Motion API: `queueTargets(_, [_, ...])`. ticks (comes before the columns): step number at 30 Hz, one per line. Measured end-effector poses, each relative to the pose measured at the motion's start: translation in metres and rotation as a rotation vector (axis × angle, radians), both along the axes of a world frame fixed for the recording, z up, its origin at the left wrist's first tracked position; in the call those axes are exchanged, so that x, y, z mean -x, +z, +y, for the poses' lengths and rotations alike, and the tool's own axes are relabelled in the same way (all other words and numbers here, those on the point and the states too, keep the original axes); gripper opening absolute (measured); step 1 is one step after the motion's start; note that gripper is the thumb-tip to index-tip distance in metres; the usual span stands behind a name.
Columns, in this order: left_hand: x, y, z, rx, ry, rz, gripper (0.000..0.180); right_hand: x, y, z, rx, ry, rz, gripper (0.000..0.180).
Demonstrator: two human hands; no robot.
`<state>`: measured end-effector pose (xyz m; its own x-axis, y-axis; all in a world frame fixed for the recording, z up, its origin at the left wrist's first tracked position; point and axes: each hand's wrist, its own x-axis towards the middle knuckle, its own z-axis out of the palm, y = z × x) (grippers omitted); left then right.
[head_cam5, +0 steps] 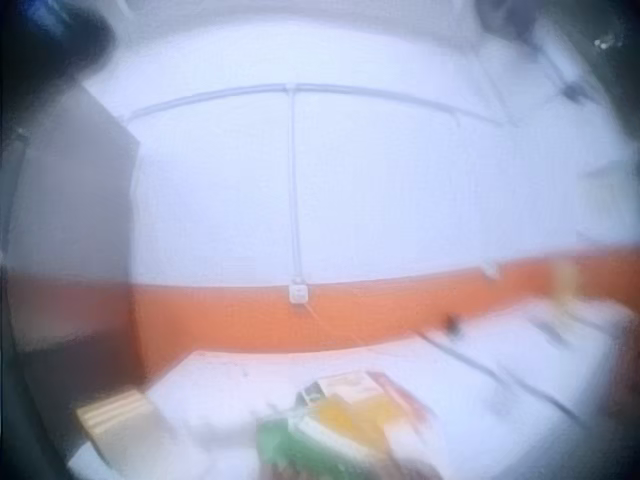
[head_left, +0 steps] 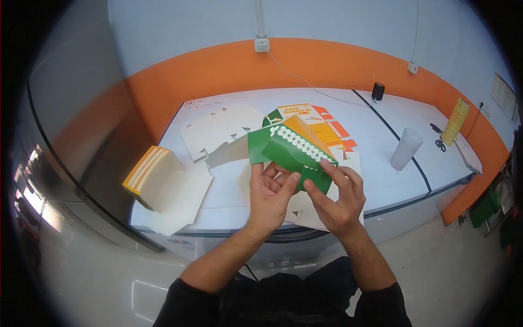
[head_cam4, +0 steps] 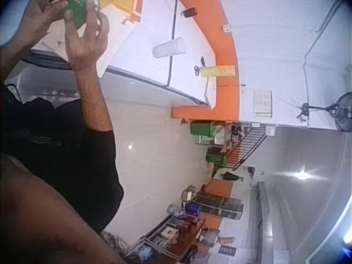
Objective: The person folds multiple cardboard boxes and places them in a stack, then walks to a fryer station, lifts a wire basket of food to drain, and uses a handheld digital timer.
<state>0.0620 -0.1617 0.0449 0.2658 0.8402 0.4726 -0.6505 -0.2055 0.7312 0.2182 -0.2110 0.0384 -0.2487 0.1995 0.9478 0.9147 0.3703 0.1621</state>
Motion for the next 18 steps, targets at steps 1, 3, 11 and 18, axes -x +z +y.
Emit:
queueTargets(1, [-0.001,0.000,0.000,-0.001,0.000,0.001,0.066,0.001,0.000,0.001,-0.001,0.000,0.001,0.041])
queueTargets(3, [-0.004,-0.001,-0.001,0.009,0.021,-0.048,0.059,0.003,0.000,0.001,0.043,0.048,0.082,0.041])
queueTargets(11, [-0.009,-0.019,0.004,-0.088,0.055,0.071,0.036,0.015,-0.002,0.005,0.135,0.072,0.224,0.041])
queueTargets(18, [0.023,-0.012,0.017,-0.180,-0.175,0.328,0.036,-0.002,0.020,-0.008,0.403,0.223,0.418,0.057])
